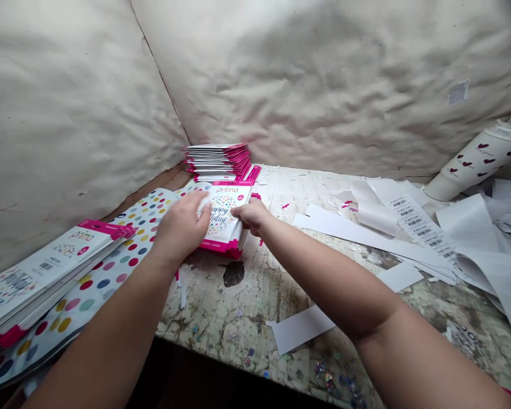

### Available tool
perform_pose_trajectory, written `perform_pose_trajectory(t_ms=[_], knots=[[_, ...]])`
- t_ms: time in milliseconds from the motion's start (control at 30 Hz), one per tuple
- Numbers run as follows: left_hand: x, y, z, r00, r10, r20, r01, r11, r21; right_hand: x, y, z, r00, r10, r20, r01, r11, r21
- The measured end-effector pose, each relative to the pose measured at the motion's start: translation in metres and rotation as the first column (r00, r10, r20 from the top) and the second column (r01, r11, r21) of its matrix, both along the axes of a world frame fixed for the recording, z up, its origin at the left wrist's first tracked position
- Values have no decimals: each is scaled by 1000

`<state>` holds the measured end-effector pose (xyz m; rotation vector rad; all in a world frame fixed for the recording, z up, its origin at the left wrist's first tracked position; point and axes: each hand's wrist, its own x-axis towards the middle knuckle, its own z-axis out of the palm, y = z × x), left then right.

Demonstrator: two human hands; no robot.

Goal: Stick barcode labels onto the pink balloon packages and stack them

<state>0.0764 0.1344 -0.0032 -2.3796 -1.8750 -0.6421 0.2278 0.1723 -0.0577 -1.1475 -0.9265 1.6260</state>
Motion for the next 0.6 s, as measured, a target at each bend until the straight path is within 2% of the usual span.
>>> perform_pose_trajectory(t_ms=[33,67,100,133,167,200,233,267,300,367,433,500,600], knots=[[-6,-3,1,994,33,103,-46,990,130,11,-8,6,1000,-11,-10,12,999,40],[-9,-7,1,974,40,225,-87,975,205,26,-18,13,999,-15,-31,18,994,106],[-10,-11,0,930,10,367,-92,974,206,44,-31,19,998,5,-67,10,978,209],[-7,-16,-3,852,-43,522,-39,989,144,62,-45,25,995,32,-98,3,941,338],[1,-23,-7,735,-95,671,82,995,51,81,-60,29,993,59,-98,-11,901,435],[12,-30,-12,596,-124,794,249,968,-36,99,-76,30,995,66,-73,-21,863,505],[26,-38,-18,461,-124,879,406,910,-85,114,-92,27,998,56,-32,-29,836,548],[42,-48,-25,358,-110,927,517,850,-99,128,-107,22,999,32,10,-32,819,573],[58,-59,-33,287,-98,953,574,814,-89,138,-122,14,999,-5,46,-23,809,588],[90,-80,-46,196,-117,974,576,817,-18,153,-146,-7,992,-88,87,17,796,604],[114,-99,-56,147,-154,977,535,843,52,158,-163,-26,983,-155,97,64,789,612],[128,-112,-62,113,-180,977,504,858,100,158,-174,-39,975,-205,84,108,773,624],[134,-120,-69,80,-196,977,489,862,132,155,-182,-45,976,-212,41,140,767,627]])
